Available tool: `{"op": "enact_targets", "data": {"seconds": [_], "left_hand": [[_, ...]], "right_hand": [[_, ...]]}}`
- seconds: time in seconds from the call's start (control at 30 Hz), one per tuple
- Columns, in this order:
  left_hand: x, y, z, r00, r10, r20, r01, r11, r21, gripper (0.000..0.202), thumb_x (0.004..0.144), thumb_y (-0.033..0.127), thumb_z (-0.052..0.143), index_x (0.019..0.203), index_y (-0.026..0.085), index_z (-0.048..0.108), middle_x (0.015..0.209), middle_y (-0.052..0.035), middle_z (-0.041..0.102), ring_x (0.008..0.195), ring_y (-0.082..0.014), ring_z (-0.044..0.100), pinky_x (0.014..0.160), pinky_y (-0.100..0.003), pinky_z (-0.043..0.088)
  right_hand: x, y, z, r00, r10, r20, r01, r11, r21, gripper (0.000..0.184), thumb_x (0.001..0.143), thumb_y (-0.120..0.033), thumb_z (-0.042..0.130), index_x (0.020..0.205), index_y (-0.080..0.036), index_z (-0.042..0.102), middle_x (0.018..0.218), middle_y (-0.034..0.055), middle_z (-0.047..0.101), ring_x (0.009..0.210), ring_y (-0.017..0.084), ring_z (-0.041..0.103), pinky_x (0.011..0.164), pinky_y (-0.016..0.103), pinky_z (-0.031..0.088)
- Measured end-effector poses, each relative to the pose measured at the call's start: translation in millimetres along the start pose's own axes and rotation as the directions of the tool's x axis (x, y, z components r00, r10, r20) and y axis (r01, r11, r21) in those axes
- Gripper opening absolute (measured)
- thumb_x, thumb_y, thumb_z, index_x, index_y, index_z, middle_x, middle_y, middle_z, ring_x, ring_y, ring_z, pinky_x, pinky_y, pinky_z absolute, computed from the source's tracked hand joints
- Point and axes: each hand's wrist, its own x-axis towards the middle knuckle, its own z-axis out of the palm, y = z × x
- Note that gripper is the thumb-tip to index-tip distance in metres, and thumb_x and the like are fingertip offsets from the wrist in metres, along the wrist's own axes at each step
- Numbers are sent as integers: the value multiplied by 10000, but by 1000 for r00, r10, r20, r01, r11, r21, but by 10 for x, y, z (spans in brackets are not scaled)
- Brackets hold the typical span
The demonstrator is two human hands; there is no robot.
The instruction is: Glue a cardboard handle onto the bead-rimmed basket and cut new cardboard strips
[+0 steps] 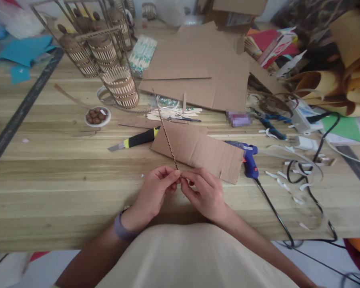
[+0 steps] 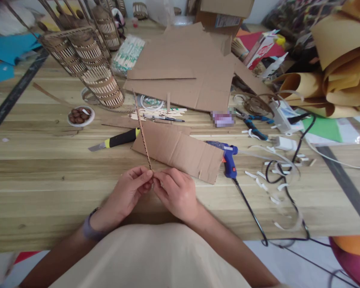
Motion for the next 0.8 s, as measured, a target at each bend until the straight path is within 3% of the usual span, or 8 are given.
{"op": "enact_targets", "data": {"seconds": [0.33, 0.5, 0.57, 0.67, 0.73, 0.8], "left_hand": [[-6, -17, -6, 999, -49, 18, 49, 999, 7, 465, 588, 521, 890, 621, 165, 593, 580, 45, 547, 534, -73, 435, 543, -224, 351], [-18, -23, -26, 998, 53, 33, -59, 977, 205, 442, 713, 568, 774, 617, 180, 586, 542, 46, 520, 507, -86, 421, 500, -231, 318], [-42, -10, -38, 987, 152, 43, -157, 918, 364, 402, 806, 542, 684, 632, 187, 609, 542, 39, 535, 515, -100, 449, 500, -237, 333], [-103, 24, -50, 944, 324, 63, -297, 748, 593, 322, 880, 450, 596, 693, 196, 662, 597, 21, 611, 568, -120, 531, 539, -243, 387], [-144, 48, -51, 905, 419, 72, -349, 635, 689, 266, 886, 382, 579, 715, 201, 674, 645, 13, 656, 612, -126, 574, 577, -242, 417], [-176, 69, -47, 885, 458, 81, -366, 579, 728, 218, 871, 329, 580, 720, 206, 678, 676, 13, 686, 642, -127, 605, 611, -238, 445]], "right_hand": [[-6, 3, 7, 1000, 16, 9, -16, 1000, -7, 93, 947, -133, 573, 911, -218, 583, 762, 26, 668, 655, 151, 640, 567, 271, 517], [13, 10, -8, 1000, -7, 26, 8, 999, -33, 111, 945, -136, 570, 868, -215, 556, 740, 20, 664, 672, 156, 623, 600, 291, 475], [25, 8, -9, 1000, -13, 15, 13, 999, -33, 121, 940, -130, 576, 862, -218, 547, 730, 5, 666, 668, 146, 617, 618, 293, 456], [38, 3, -3, 1000, -3, -15, 2, 999, -48, 146, 918, -96, 580, 850, -219, 539, 705, -17, 656, 652, 134, 606, 640, 298, 433], [39, 1, 2, 1000, 6, -24, -7, 998, -64, 162, 901, -74, 579, 840, -218, 536, 690, -27, 647, 639, 130, 599, 647, 300, 422], [35, 2, 6, 1000, 11, -11, -12, 997, -71, 163, 902, -78, 580, 831, -218, 538, 685, -32, 642, 627, 127, 593, 656, 303, 418]]}}
